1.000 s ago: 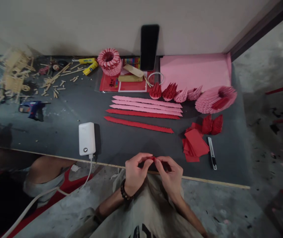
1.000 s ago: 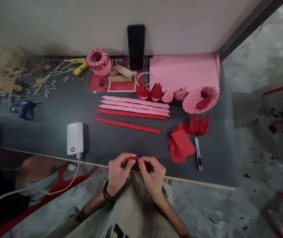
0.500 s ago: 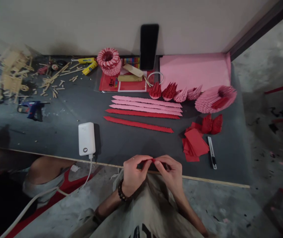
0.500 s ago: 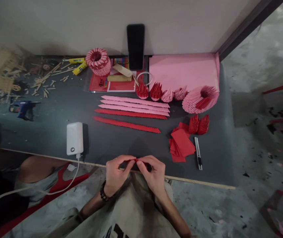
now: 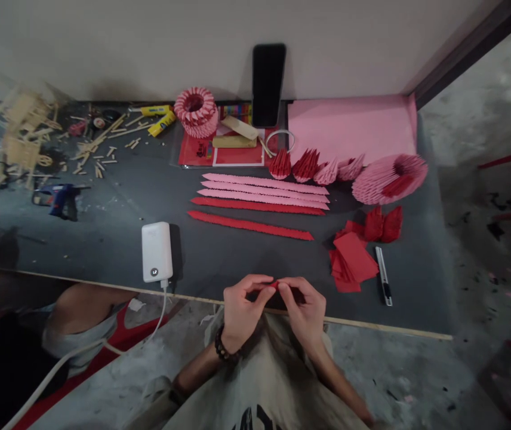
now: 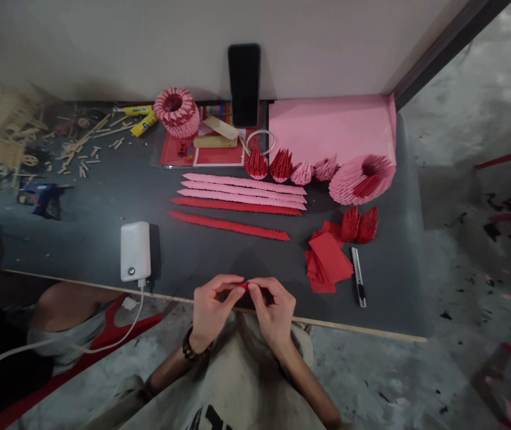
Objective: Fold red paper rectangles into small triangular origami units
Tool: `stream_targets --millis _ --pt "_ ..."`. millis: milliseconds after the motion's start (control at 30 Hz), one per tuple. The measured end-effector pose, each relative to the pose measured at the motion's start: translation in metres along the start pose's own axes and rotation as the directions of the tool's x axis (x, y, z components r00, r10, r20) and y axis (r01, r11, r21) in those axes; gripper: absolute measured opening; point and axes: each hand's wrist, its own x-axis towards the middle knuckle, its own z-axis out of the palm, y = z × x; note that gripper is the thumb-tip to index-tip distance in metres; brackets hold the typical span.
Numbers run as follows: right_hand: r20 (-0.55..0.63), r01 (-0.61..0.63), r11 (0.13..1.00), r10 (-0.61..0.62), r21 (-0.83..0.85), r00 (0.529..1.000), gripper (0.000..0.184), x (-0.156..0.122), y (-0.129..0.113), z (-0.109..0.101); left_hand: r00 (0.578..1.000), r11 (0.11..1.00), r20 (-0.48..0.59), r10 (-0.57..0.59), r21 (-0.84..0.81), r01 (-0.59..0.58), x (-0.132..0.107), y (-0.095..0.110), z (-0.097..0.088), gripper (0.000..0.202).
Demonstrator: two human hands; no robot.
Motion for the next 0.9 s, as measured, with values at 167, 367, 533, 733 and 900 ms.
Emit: stream_targets --millis 167,367,533,733,900 --pt "-0.039 0.004 1.000 -0.005 -0.029 0.999 0.015 0.000 0.002 0.000 0.998 0.992 0.033 -0.057 -0.111 0.060 0.002 -0.001 0.002 0.013" --pt "-0.070 0.011 0.999 -0.014 -0.046 0.997 0.017 0.002 0.001 0.003 0.998 0.996 0.054 -0.025 -0.081 0.029 0.004 -0.004 0.002 0.016" --pt "-0.111 0.007 0.997 0.000 0.071 0.994 0.020 -0.001 0.003 0.007 1.000 0.989 0.006 -0.003 -0.145 0.004 0.010 -0.003 0.003 0.017" --pt "-0.148 0.114 0.992 -0.104 0.061 0.984 0.008 -0.002 -0.001 0.006 0.999 0.972 0.041 -0.024 -0.232 0.033 0.003 0.001 0.010 0.023" --pt "-0.149 0.205 0.976 -0.213 -0.069 0.966 0.009 0.002 -0.002 0.002 0.994 0.943 0.095 -0.056 -0.321 0.084 0.002 -0.001 0.010 0.028"
